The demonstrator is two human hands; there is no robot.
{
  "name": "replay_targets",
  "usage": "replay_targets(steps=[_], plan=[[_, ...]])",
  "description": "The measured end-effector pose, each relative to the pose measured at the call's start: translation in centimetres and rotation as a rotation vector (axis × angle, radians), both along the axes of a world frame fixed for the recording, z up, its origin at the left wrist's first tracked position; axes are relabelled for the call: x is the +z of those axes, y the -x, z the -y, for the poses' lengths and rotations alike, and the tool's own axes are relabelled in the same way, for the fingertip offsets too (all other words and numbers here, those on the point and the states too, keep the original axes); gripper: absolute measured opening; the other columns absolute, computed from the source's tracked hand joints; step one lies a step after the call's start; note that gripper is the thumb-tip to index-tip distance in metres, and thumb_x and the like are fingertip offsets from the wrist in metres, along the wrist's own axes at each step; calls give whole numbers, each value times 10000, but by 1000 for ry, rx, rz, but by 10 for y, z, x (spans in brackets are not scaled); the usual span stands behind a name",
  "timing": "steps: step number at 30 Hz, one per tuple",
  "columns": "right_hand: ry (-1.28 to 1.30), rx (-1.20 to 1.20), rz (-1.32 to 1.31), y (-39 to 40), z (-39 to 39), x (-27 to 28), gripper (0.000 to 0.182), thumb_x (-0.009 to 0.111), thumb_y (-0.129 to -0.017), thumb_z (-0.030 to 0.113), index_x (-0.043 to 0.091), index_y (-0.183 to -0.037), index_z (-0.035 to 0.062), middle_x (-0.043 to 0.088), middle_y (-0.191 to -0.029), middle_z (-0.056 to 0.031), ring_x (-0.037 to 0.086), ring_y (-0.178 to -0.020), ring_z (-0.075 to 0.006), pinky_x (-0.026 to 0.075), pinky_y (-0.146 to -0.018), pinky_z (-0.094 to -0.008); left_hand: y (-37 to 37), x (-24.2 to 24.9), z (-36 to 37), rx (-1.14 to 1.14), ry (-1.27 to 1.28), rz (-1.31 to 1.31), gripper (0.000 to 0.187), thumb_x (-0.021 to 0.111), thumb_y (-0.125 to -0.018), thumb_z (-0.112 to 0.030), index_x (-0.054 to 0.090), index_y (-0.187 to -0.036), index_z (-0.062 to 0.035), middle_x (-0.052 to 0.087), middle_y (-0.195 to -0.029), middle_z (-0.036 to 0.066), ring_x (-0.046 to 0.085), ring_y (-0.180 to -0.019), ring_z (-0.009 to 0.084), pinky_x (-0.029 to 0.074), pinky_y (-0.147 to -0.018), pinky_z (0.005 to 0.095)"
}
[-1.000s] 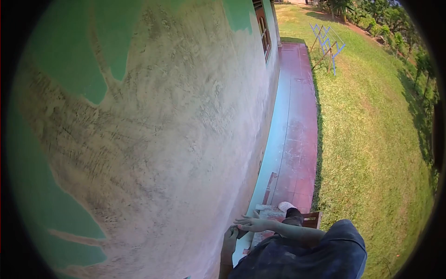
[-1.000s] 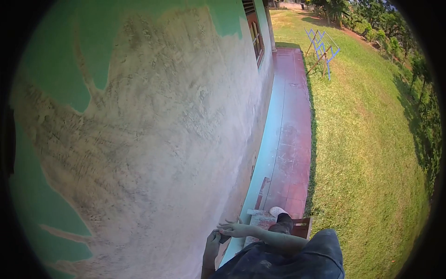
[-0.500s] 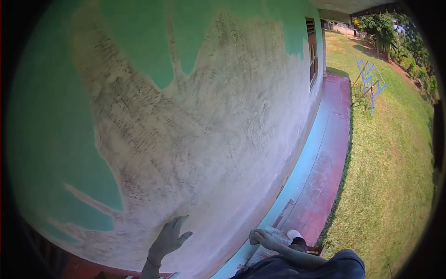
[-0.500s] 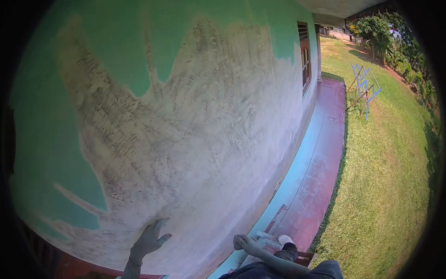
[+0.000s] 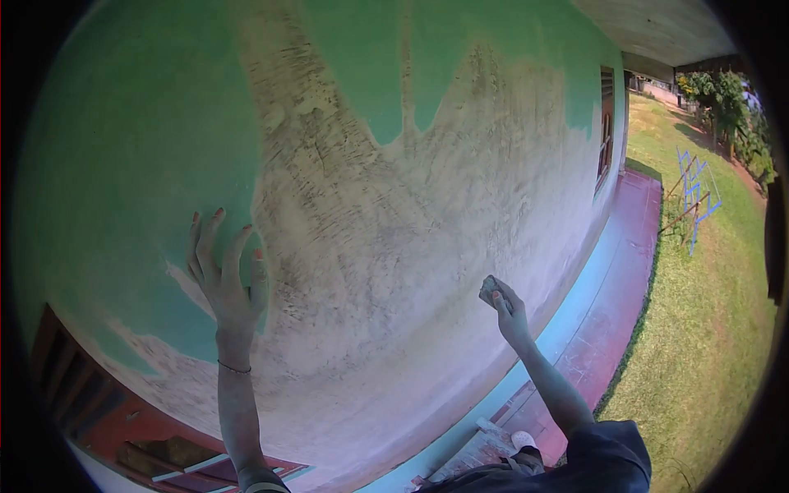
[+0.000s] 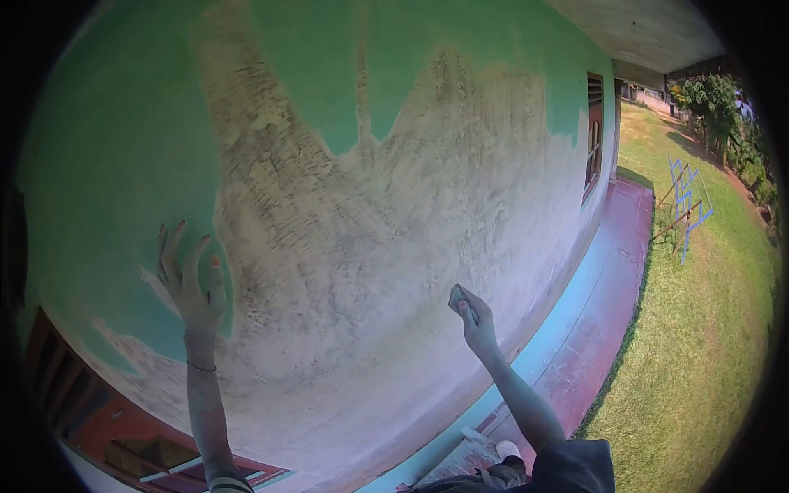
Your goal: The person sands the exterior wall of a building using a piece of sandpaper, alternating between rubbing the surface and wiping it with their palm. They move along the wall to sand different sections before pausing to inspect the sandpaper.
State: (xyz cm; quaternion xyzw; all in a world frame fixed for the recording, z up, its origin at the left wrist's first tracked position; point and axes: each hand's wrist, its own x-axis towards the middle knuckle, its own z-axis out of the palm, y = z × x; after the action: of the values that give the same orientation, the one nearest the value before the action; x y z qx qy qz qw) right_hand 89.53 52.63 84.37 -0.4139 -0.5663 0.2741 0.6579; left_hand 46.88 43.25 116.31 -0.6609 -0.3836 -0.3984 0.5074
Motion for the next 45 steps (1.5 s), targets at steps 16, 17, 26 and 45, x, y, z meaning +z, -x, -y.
replay_targets(steps=[16, 17, 26, 45], plan=[[-732, -852, 669, 83, -103, 254, 558, 640, -856, 21, 635, -1378, 218, 608, -1329, 20, 492, -1313, -202, 134, -1197, -592, -45, 51, -53, 445, -164, 57, 628, 494, -1026, -574, 502, -1508, -173, 337, -1632, 194, 232, -1535, 420, 220, -1237, 593], [-707, -859, 665, 88, -105, 251, 561, 640, -856, 22, 635, -1382, 218, 602, -1332, 21, 485, -1318, -205, 124, -1196, -598, -45, 50, -54, 447, -163, 56, 631, 494, -1025, -578, 502, -1508, -171, 337, -1632, 194, 235, -1534, 419, 222, -1236, 592], [-662, -914, 680, 97, -98, 262, 576, 656, -859, 50, 630, -1402, 240, 599, -1324, 31, 462, -1319, -217, 96, -1198, -599, -46, 50, -56, 466, -174, 68, 642, 477, -1023, -611, 509, -1505, -187, 344, -1629, 184, 281, -1513, 409, 248, -1227, 583], [-670, -987, 713, 83, -113, 309, 578, 656, -876, 67, 594, -1432, 214, 604, -1266, 12, 467, -1325, -222, 113, -1196, -615, -45, 50, -55, 463, -182, 68, 638, 505, -1010, -606, 506, -1504, -202, 355, -1629, 170, 334, -1486, 407, 278, -1212, 586]])
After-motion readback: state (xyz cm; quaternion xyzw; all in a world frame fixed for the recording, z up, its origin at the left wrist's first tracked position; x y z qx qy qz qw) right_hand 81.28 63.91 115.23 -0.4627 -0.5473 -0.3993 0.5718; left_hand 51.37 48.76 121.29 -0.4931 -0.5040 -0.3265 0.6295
